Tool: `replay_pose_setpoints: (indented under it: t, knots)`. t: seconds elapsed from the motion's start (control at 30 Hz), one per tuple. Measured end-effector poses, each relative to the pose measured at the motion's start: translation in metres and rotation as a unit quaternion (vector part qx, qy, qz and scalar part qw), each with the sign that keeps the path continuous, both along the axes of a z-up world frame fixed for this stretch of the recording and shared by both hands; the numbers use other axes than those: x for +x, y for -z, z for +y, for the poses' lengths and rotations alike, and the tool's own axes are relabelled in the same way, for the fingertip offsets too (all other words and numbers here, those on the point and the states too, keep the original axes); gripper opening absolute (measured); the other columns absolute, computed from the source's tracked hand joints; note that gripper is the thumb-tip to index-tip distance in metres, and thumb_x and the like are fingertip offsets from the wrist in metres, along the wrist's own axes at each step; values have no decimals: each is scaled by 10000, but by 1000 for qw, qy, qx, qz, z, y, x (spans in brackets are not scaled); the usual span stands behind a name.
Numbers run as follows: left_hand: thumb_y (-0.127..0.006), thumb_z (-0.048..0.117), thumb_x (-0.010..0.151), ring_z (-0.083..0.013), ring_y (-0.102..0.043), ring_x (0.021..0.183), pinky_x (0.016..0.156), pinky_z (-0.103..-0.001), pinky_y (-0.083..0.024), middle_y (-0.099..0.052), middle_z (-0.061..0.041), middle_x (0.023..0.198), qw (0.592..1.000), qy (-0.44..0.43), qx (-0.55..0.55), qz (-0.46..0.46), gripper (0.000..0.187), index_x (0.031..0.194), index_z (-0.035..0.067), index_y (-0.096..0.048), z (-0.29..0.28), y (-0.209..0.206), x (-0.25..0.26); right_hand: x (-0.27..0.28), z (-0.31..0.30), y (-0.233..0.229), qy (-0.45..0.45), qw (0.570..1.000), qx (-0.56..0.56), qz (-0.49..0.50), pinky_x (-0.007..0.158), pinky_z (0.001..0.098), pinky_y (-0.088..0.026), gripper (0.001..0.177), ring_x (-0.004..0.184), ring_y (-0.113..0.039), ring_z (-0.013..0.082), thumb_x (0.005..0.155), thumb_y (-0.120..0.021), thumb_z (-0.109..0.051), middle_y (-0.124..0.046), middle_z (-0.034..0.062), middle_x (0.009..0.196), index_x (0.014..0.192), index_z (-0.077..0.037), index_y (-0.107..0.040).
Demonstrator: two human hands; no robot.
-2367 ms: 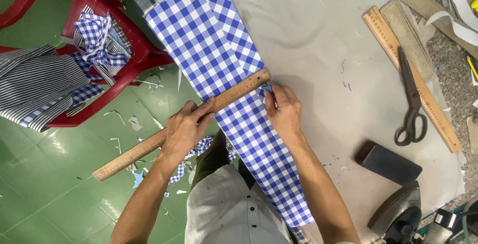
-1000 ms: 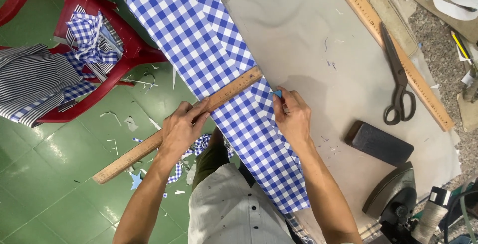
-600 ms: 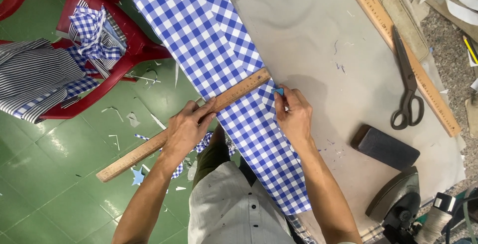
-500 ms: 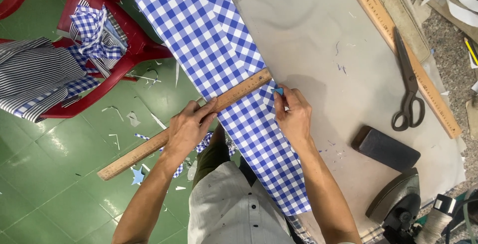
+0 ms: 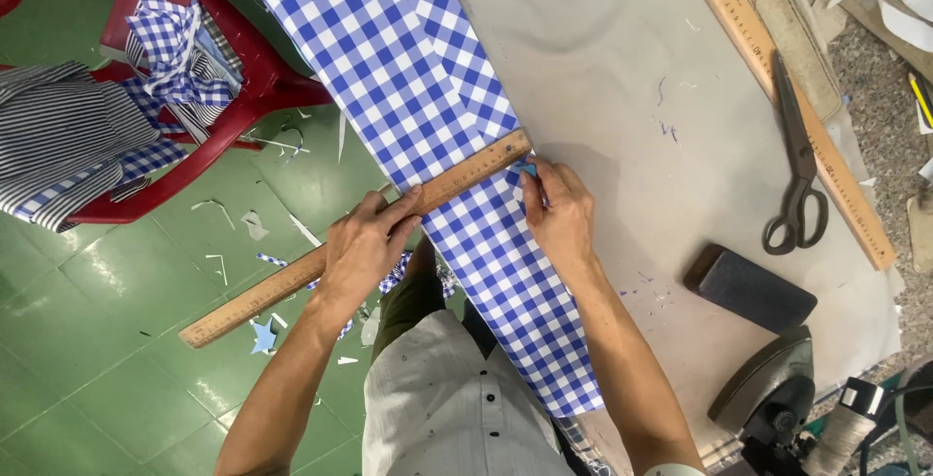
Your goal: The person irons a blue and white checkered fabric on a table, smoothing it with their hands and using a steam iron. They then use a ruler and a blue chalk-like marker to measure and mark lines on the fabric.
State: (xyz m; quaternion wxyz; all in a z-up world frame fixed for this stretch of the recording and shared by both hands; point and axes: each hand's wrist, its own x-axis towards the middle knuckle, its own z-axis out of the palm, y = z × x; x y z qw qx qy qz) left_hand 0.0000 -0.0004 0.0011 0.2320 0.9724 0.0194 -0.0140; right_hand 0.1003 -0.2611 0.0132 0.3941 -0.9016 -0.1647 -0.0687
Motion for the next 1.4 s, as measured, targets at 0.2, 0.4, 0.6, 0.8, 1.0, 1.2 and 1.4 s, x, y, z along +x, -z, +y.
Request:
replay_pose_setpoints:
  t: [0.2, 0.4, 0.6, 0.8, 1.0, 1.2, 1.4]
  knots:
    - [-709, 427, 917, -277, -685, 646, 544, -418, -561, -554, -11, 770, 1000, -2, 2, 8, 342, 1254, 381, -742, -1, -4, 1, 2, 2, 4, -2, 1000, -5, -12, 561, 307, -577, 141, 715, -715, 295, 955, -736, -34, -660, 148, 792, 1082, 18, -765]
    - [-710, 399, 925, -289, -686, 651, 547, -420, -563, -564, -19, 774, 1000, -4, -5, 29, 326, 1246, 358, -751, 0, -11, 2, 2, 4, -1, -3, 1000, -13, 4, 558, 321, -582, 146, 707, -711, 322, 950, -734, -13, -666, 180, 788, 1083, 41, -759]
    - [-710, 409, 927, -275, -694, 660, 547, -414, -574, -570, -22, 778, 1000, -3, 3, 31, 327, 1246, 350, -748, -2, -3, -1, -2, 3, 14, -21, 989, -117, -88, 567, 333, -574, 147, 689, -702, 282, 924, -749, -64, -648, 115, 770, 1060, -17, -783]
    - [-696, 435, 934, -306, -685, 668, 553, -442, -571, -556, -28, 775, 1000, -8, -2, 1, 348, 1274, 368, -731, -2, -2, -7, -22, -37, -36, 2, 996, -85, -34, 576, 325, -571, 172, 709, -711, 295, 912, -775, -55, -679, 133, 784, 1074, 3, -788]
    - [-715, 436, 927, -227, -676, 627, 540, -371, -569, -552, 32, 754, 1000, 0, -8, -7, 336, 1261, 404, -733, -28, -4, -33, -51, -89, -26, 52, 999, -1, 8, 610, 304, -586, 182, 708, -725, 297, 939, -752, 4, -684, 184, 798, 1102, 85, -755]
    - [-706, 424, 936, -261, -674, 621, 512, -419, -561, -558, 19, 790, 1000, -11, 3, -13, 368, 1300, 368, -723, -39, -3, -42, -65, -95, -23, 62, 998, 15, 18, 596, 311, -594, 174, 706, -732, 297, 937, -753, 0, -687, 175, 794, 1093, 76, -760]
    - [-708, 395, 940, -269, -684, 626, 510, -430, -560, -561, 3, 766, 1000, -11, -11, 2, 365, 1302, 351, -724, -39, -7, -41, -64, -92, -20, 58, 998, 27, 21, 618, 317, -598, 186, 724, -734, 315, 940, -741, 20, -688, 199, 820, 1109, 99, -746]
